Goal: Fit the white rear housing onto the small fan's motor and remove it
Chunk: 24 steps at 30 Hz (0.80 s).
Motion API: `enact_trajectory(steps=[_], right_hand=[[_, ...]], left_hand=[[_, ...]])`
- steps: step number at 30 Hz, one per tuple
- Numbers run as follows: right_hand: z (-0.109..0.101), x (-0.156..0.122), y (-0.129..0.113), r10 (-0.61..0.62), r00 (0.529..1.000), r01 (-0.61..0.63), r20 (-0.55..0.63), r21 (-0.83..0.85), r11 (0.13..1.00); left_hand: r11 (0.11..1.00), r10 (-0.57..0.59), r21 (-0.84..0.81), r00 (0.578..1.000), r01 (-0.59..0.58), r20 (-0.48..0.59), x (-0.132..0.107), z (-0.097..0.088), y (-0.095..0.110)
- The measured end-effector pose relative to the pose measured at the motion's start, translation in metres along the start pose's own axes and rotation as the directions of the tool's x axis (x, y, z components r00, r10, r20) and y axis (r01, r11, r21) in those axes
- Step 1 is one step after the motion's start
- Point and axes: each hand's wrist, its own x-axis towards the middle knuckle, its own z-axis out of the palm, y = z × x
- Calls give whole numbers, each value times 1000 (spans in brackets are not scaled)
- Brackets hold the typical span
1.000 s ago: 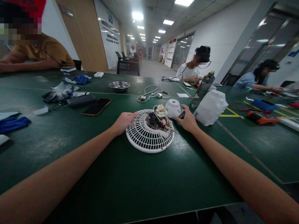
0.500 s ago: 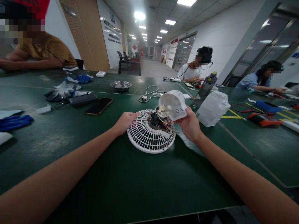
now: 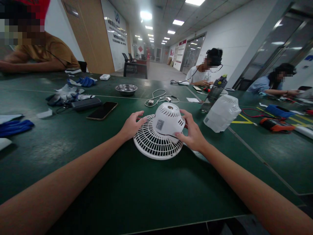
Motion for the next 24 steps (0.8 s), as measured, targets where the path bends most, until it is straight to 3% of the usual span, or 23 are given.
enact_trajectory(steps=[2,3,6,10,18,24], right_hand=[[1,0,1,-14,1000,15,26,-47,999],[1,1,1,-10,999,12,40,-64,998],[1,1,0,31,998,-28,49,-71,997],[1,2,-4,38,999,-37,19,-48,998],[-2,5,-7,-86,995,93,60,-127,988],[4,6,-1,19,999,-16,34,-72,997]], left_hand=[[957,233,166,971,-237,45,-4,-2,5],[910,339,212,933,-357,118,-6,-3,8],[808,468,229,828,-543,309,-12,-3,15],[787,480,233,805,-571,349,-12,-2,21],[779,509,199,785,-594,352,-9,0,27],[837,450,125,800,-533,397,3,0,34]])
